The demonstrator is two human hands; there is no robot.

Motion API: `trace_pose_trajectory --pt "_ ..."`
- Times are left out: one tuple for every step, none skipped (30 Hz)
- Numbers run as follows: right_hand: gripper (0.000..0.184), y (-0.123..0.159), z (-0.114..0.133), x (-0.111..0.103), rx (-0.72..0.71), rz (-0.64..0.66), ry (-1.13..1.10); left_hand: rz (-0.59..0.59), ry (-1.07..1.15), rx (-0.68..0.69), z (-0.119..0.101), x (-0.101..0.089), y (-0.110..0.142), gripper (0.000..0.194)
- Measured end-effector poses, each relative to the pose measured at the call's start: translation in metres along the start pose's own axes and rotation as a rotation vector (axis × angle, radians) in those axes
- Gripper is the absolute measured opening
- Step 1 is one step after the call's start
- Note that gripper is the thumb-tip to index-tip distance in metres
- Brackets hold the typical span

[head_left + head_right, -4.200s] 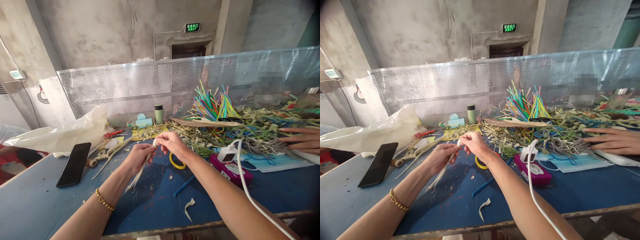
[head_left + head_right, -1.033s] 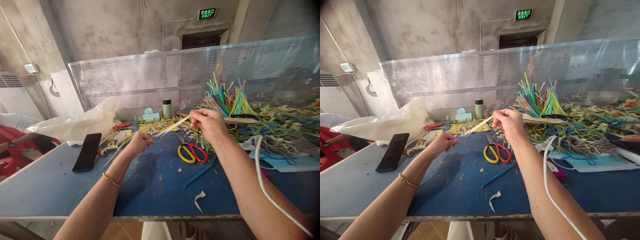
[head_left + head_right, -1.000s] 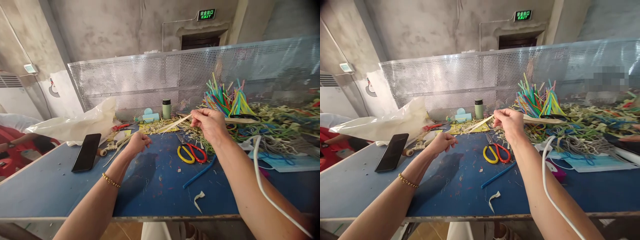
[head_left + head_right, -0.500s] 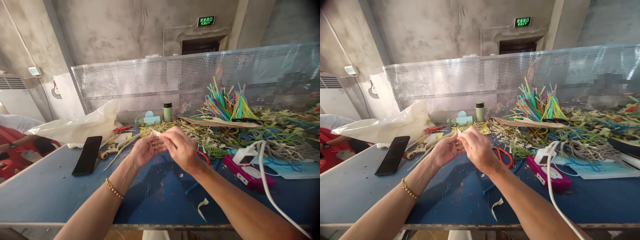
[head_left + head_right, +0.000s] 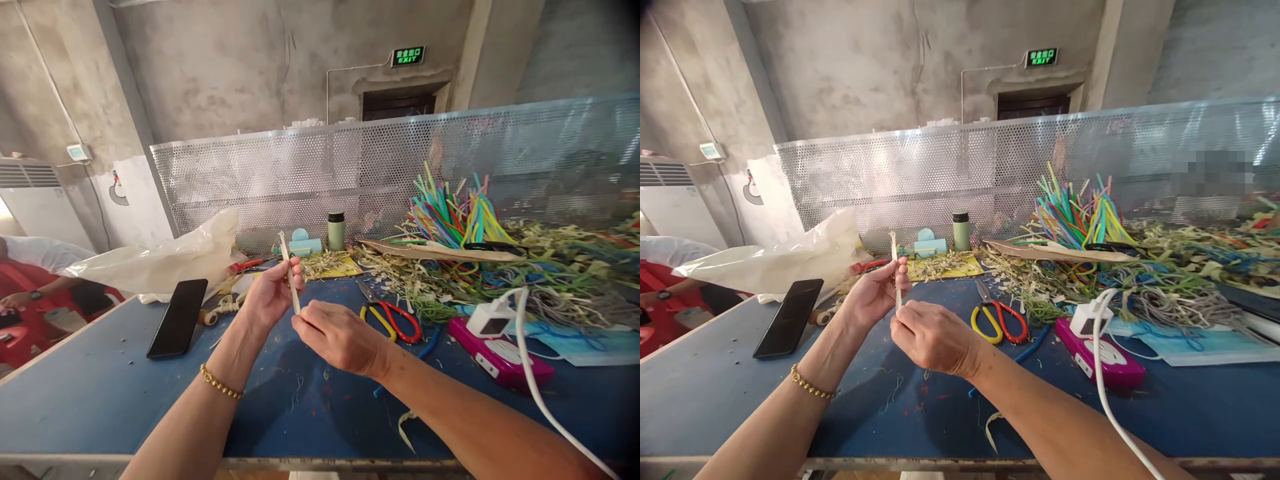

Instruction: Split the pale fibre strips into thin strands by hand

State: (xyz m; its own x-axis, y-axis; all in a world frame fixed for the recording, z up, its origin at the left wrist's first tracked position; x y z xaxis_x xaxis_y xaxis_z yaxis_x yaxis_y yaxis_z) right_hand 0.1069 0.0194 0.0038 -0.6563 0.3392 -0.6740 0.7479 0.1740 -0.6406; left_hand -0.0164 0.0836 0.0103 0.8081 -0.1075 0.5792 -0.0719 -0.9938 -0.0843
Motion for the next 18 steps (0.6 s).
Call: trace_pose_trajectory --pt "0.025 0.0 0.001 0.002 -0.004 0.009 0.012 0.028 -0.017 0.025 -0.002 0.0 0.0 0.023" --pt "0.025 0.001 0.001 0.005 0.005 0.028 0.02 0.058 -0.053 0.06 -0.004 0.001 0.0 0.021" --pt "0.024 0.001 0.001 0.007 0.025 0.055 0.012 0.076 -0.109 0.109 -0.007 0.001 0.0 0.018" --pt "0.021 0.001 -0.001 0.009 0.061 0.084 -0.022 0.077 -0.182 0.168 -0.011 0.002 0.001 0.016" --pt "0.017 0.001 -0.004 0.009 0.11 0.106 -0.085 0.058 -0.265 0.231 -0.014 0.002 0.002 0.014" --pt "0.014 0.001 -0.008 0.009 0.174 0.106 -0.174 0.026 -0.35 0.287 -0.016 0.002 0.003 0.013" --pt "0.02 0.002 -0.014 0.006 0.254 0.072 -0.274 -0.006 -0.429 0.333 -0.018 0.002 0.004 0.013" --pt "0.027 0.002 -0.023 0.002 0.352 -0.002 -0.368 -0.021 -0.493 0.358 -0.017 0.004 0.005 0.015" --pt "0.031 0.004 -0.033 -0.004 0.461 -0.099 -0.449 -0.011 -0.538 0.358 -0.015 0.007 0.006 0.016" --pt "0.028 0.008 -0.044 -0.01 0.583 -0.211 -0.504 0.023 -0.565 0.331 -0.011 0.01 0.007 0.017" --pt "0.025 0.012 -0.055 -0.015 0.705 -0.309 -0.547 0.075 -0.577 0.285 -0.005 0.014 0.007 0.018" --pt "0.024 0.017 -0.064 -0.018 0.804 -0.356 -0.608 0.137 -0.577 0.225 0.002 0.017 0.008 0.018" --pt "0.024 0.021 -0.071 -0.018 0.877 -0.371 -0.699 0.197 -0.57 0.161 0.009 0.02 0.009 0.018" --pt "0.024 0.024 -0.077 -0.016 0.929 -0.359 -0.811 0.249 -0.559 0.1 0.015 0.023 0.01 0.018" --pt "0.025 0.026 -0.08 -0.014 0.959 -0.337 -0.929 0.292 -0.544 0.049 0.021 0.024 0.011 0.018" --pt "0.026 0.027 -0.081 -0.013 0.972 -0.319 -1.039 0.33 -0.529 0.008 0.025 0.025 0.012 0.018" --pt "0.027 0.029 -0.082 -0.012 0.975 -0.308 -1.132 0.359 -0.515 -0.019 0.028 0.026 0.012 0.017" --pt "0.028 0.029 -0.082 -0.011 0.97 -0.305 -1.201 0.38 -0.503 -0.037 0.029 0.026 0.013 0.017"
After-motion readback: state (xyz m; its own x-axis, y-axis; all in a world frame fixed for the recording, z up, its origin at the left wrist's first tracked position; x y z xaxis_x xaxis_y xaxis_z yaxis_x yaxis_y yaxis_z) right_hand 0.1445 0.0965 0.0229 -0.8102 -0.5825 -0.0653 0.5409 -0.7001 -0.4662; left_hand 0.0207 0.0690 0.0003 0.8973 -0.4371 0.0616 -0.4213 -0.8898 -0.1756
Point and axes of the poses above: each hand's wrist, its own y-axis away from the middle knuckle, its own x-axis out of the palm, z = x × y, the point moved 5 cm from there along -y, towards the middle knuckle, and after that the axes turned 12 degrees about -y, right-handed, at the moved point
